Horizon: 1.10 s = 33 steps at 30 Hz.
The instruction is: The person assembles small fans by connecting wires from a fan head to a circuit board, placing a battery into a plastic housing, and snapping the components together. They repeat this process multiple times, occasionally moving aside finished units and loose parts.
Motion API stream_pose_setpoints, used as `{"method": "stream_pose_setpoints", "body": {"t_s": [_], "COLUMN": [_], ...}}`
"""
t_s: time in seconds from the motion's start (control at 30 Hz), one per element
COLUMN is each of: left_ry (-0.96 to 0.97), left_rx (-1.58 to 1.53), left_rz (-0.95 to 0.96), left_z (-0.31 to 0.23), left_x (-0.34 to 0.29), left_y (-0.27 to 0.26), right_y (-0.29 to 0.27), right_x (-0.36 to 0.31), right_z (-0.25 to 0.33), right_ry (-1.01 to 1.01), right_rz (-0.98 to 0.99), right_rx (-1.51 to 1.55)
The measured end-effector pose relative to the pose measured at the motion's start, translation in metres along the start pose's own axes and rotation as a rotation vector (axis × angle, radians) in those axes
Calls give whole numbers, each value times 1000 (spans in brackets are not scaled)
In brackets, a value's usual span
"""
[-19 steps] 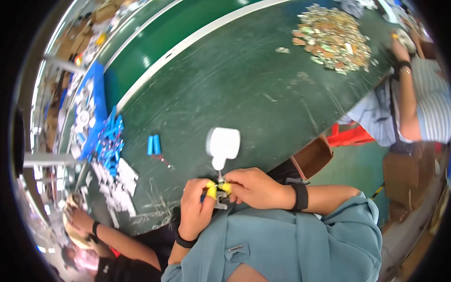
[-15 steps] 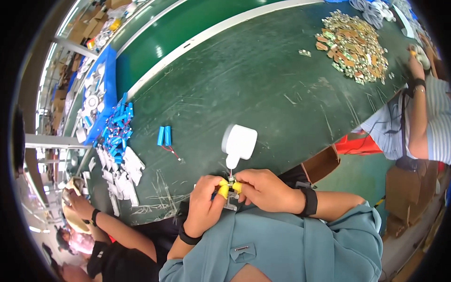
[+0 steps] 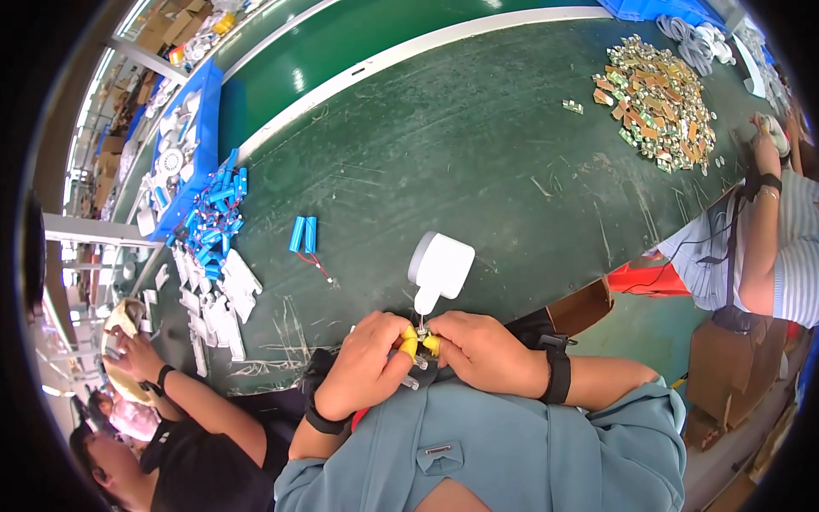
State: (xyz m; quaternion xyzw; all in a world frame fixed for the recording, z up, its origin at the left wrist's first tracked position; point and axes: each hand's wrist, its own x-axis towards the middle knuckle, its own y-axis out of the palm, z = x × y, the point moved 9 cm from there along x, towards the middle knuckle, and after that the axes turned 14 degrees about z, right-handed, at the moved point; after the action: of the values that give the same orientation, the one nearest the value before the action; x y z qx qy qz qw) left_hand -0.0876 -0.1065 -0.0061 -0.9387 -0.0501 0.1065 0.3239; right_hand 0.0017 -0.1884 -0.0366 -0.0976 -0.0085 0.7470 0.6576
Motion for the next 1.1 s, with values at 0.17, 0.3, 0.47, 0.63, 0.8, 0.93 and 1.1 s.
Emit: {"method": "stream_pose_setpoints", "body": {"t_s": [0.17, 0.3, 0.47, 0.63, 0.8, 0.93, 1.1], "left_ry": [-71, -72, -95, -63, 4, 21, 43], "left_rx": [-37, -25, -80, -95, -136, -141, -98], "left_rz": [-3, -31, -82, -118, -128, -114, -70], "left_z": [7, 7, 11, 11, 6, 6, 3], "left_x": [-1, -3, -5, -6, -5, -4, -1], "left_y": [2, 3, 2, 6, 7, 5, 6], "right_y": [0, 2, 1, 2, 1, 1, 1], "right_x": [2, 1, 0, 0, -2, -1, -1], "right_z": [-1, 0, -3, -4, -1, 1, 5], "right_ry": [26, -15, -2, -27, -54, -39, -77], "right_rz": [13, 12, -15, -23, -70, -64, -69], "right_rx": [33, -87, -102, -136, -145, -162, -228]}}
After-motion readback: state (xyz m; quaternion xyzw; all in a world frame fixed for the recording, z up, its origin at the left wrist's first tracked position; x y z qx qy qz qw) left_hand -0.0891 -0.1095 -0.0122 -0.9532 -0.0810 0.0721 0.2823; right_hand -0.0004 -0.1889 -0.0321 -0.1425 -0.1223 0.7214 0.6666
